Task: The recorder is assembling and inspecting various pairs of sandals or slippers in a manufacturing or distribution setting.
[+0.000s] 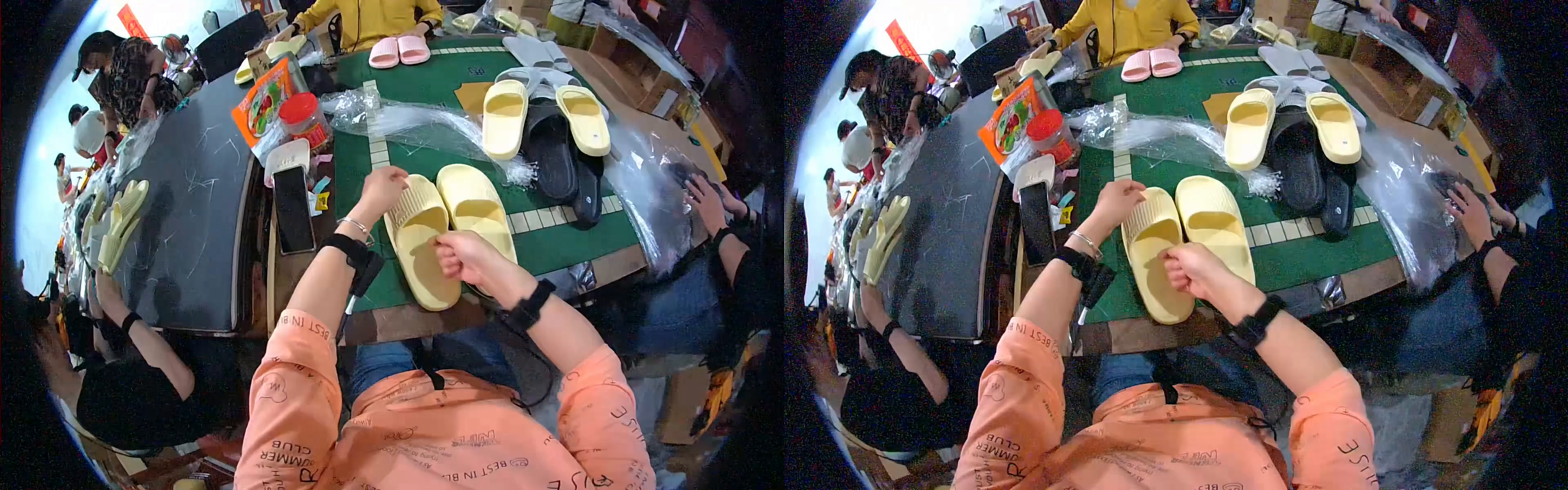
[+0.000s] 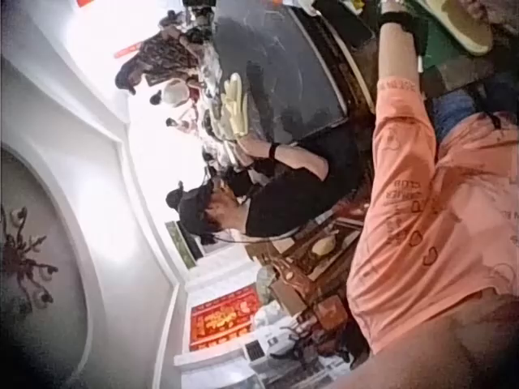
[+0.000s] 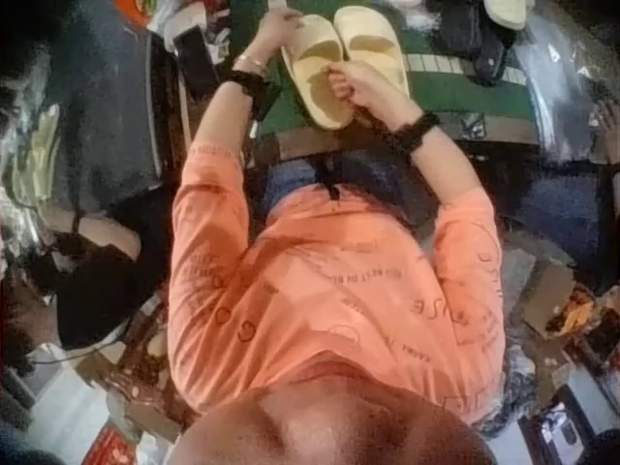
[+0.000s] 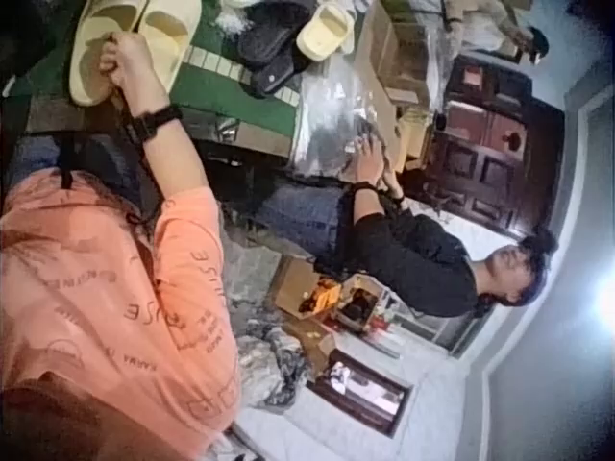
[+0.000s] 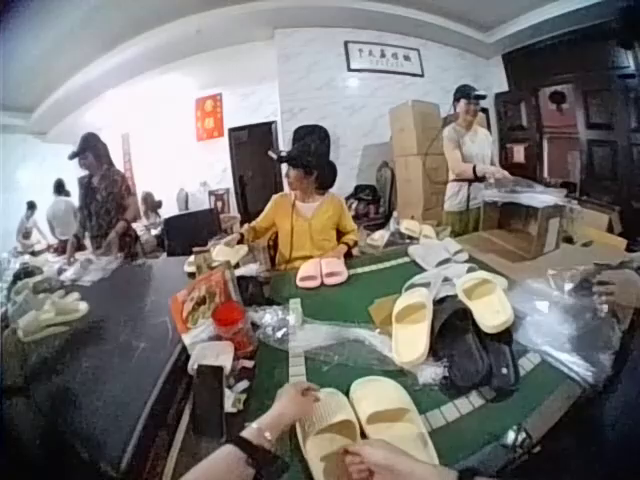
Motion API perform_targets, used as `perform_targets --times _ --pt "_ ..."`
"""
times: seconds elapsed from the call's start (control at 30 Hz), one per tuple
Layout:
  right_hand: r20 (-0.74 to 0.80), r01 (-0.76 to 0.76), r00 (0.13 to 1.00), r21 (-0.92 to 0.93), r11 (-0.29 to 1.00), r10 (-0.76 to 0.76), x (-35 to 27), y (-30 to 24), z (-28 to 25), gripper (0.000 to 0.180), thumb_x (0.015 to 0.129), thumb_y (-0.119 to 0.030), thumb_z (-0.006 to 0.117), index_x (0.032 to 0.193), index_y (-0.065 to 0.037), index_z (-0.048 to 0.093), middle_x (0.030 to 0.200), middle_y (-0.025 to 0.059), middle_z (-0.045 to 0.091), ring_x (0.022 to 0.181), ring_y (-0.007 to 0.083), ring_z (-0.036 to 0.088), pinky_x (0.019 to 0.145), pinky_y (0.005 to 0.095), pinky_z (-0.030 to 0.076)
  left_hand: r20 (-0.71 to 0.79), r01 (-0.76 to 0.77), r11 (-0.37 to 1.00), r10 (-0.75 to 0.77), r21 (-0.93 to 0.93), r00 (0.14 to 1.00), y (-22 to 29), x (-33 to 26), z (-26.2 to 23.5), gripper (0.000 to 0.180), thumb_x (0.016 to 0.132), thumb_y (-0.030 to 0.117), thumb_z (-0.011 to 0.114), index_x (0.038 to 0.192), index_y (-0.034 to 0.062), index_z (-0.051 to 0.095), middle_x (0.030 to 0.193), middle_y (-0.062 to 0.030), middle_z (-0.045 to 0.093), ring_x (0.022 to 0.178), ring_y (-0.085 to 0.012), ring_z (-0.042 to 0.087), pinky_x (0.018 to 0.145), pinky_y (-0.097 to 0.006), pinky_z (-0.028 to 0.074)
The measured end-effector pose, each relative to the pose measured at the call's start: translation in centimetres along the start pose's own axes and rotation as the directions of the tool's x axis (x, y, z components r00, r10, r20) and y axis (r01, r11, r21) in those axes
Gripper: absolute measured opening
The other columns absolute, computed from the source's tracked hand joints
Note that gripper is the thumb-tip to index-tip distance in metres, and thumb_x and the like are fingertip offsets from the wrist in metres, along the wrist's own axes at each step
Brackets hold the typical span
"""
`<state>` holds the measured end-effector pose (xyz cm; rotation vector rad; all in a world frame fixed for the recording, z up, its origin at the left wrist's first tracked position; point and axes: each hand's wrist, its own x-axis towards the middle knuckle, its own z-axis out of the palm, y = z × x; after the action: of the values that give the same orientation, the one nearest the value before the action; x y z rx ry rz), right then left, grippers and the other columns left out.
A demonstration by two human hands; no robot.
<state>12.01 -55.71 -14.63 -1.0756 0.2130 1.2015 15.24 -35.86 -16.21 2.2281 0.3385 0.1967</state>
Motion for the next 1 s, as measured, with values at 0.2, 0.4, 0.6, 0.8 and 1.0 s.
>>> perform_targets --times 0.2,0.4,0.6,0.8,1.0 --pt "-0.060 0.200 0.976 -0.103 0.974 -0.207 4.3 -0.4 3.6 0.018 0.087 -0.016 0.035 0.074 -0.012 0.047 0.052 -0.0071 0.031 0.039 0.0054 0.026 0.034 0.0213 0.019 0.201 0.003 0.970 -0.053 0.241 0.978 -0.6 1.8 0.9 0.033 0.081 0.024 0.040 0.088 0.0008 0.062 0.084 -0.0187 0.061 0.080 -0.0321 0.059 0.071 -0.037 0.047" --pt "0.020 0.229 0.973 -0.144 0.963 -0.228 4.7 -0.5 2.0 0.018 0.085 -0.017 0.037 0.076 -0.014 0.052 0.056 -0.0025 0.041 0.046 0.0094 0.036 0.041 0.0252 0.028 0.222 0.216 0.946 -0.163 -0.242 0.961 1.1 1.5 1.7 0.022 0.077 0.018 0.057 0.089 -0.0013 0.060 0.079 -0.0069 0.061 0.069 -0.0158 0.056 0.060 -0.029 0.045" --pt "0.024 0.244 0.967 -0.377 0.893 -0.254 0.8 -0.5 1.2 0.017 0.086 -0.018 0.040 0.080 -0.008 0.053 0.056 -0.0011 0.040 0.046 0.0093 0.036 0.043 0.0244 0.031 -0.069 0.231 0.810 -0.316 -0.539 0.946 -0.6 2.4 2.0 0.016 0.072 0.001 0.055 0.088 0.0000 0.056 0.070 -0.0082 0.058 0.060 -0.0155 0.055 0.054 -0.027 0.045" --pt "0.221 0.330 0.695 -0.944 0.030 -0.684 -9.1 0.7 -6.9 0.015 0.081 -0.014 0.047 0.080 -0.005 0.059 0.060 0.0102 0.048 0.058 0.0281 0.048 0.055 0.0377 0.039 -0.332 -0.017 0.919 -0.125 -0.393 0.935 -0.9 3.6 2.6 0.017 0.078 -0.002 0.040 0.089 0.0003 0.053 0.070 -0.0122 0.057 0.058 -0.0233 0.057 0.053 -0.033 0.047" --pt "0.519 0.147 0.439 -0.847 -0.511 -0.734 -10.1 0.6 -4.7 0.007 0.069 -0.007 0.052 0.071 -0.006 0.058 0.066 0.0074 0.051 0.070 0.0258 0.052 0.061 0.0374 0.041 0.097 -0.231 0.891 0.210 0.391 0.973 6.7 -1.2 5.7 0.033 0.080 0.030 0.047 0.091 0.0010 0.059 0.090 -0.0210 0.056 0.087 -0.0360 0.054 0.079 -0.041 0.043"
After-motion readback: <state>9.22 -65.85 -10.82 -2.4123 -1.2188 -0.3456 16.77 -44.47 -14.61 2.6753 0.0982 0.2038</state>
